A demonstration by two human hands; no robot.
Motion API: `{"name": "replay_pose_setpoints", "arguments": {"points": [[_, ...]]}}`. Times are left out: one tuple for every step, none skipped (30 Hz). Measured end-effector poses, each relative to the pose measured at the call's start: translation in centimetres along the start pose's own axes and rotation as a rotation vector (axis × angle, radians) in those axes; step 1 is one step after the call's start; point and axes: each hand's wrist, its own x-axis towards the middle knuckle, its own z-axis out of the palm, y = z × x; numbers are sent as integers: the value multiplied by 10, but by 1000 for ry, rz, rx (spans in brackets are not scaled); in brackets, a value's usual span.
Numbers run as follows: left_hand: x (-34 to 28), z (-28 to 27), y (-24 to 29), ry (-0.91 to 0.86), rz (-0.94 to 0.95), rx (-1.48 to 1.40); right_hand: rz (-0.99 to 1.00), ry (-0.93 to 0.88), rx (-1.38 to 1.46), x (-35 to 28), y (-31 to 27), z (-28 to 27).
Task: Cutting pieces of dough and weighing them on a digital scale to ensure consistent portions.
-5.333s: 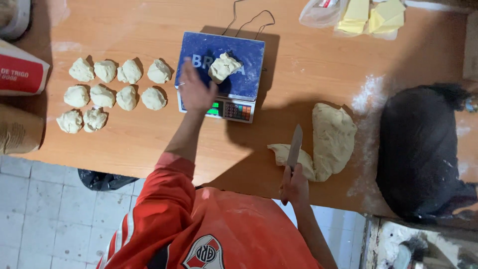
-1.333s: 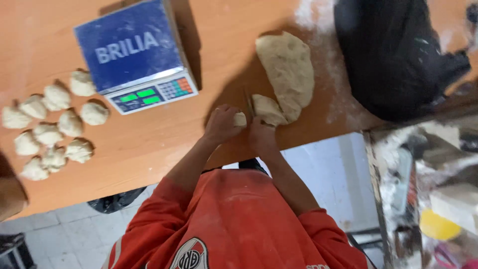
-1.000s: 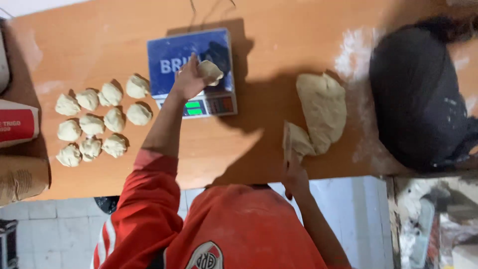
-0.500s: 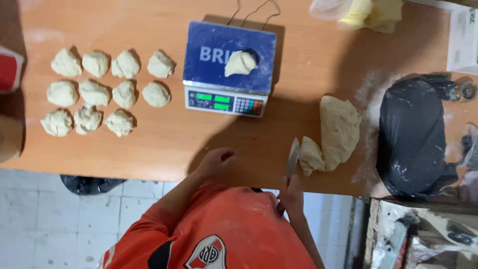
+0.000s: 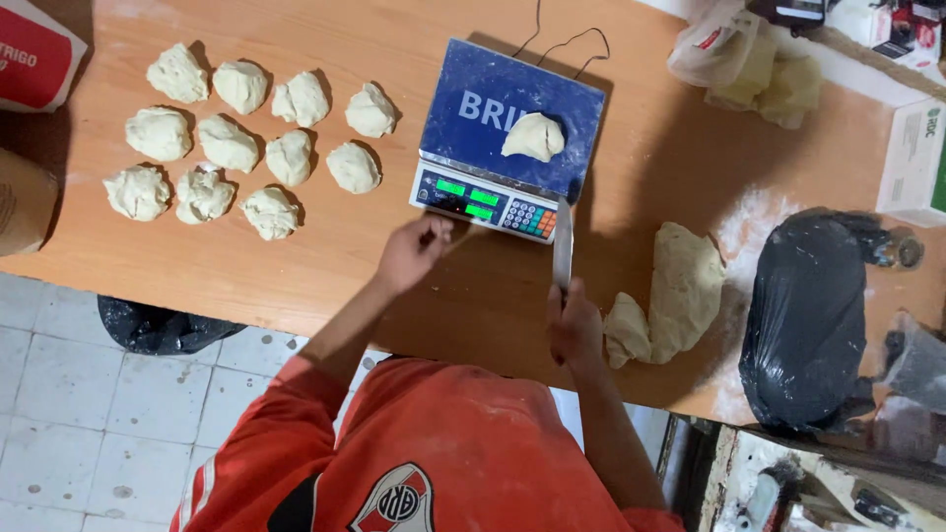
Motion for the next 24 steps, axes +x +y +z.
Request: {"name": "replay_pose_setpoints", "arguments": {"points": [[9,-1,4,4,-5,0,-2,-5,-2,8,0,0],[18,-2,8,62,2,14,-57,4,-6,17,0,0],[28,-3,13,119,9,28,-112,14,-10,26,1,0],[38,-4,18,119,15,34,-115,18,-4,33,-5,-2],[49,-5,23,147,0,-4,-195,61,-12,42,-10,-6],[53,-3,26,169,-28,-44,-263,95,-22,44,-12,-8],[52,0,25,163,-36,-40,-255,91,-18,45,-10,-4],[52,7,23,156,-11,0,-270,122,19,44,-5,-3],[52,17,22,148,14,39,-285,154,56,44,2,-3],[46,32,19,85,23,29,-229,187,58,41,33,12],[41,49,16,-1,39,87,-201,193,55,39,66,25],[36,69,12,-113,55,134,-144,204,47,28,102,39],[28,97,2,-203,64,111,-59,242,42,-1,125,41],[23,121,-8,-349,50,164,-1,206,3,-17,145,44],[16,142,-18,-495,42,221,59,168,-33,-36,161,49],[16,171,-26,-528,54,212,91,187,-33,-53,162,39],[15,200,-35,-640,77,272,232,160,33,-70,162,31],[5,223,-46,-745,83,336,369,113,103,-92,159,25],[7,245,-29,-770,78,331,395,112,106,-104,159,21],[5,265,-12,-802,121,383,525,107,194,-118,159,17],[3,284,5,-835,166,433,655,101,281,-133,157,14],[3,303,5,-841,156,434,662,92,283,-144,159,13],[1,322,6,-714,251,358,692,131,297,-156,160,12],[14,344,8,-573,365,286,704,185,317,-156,163,10]]}}
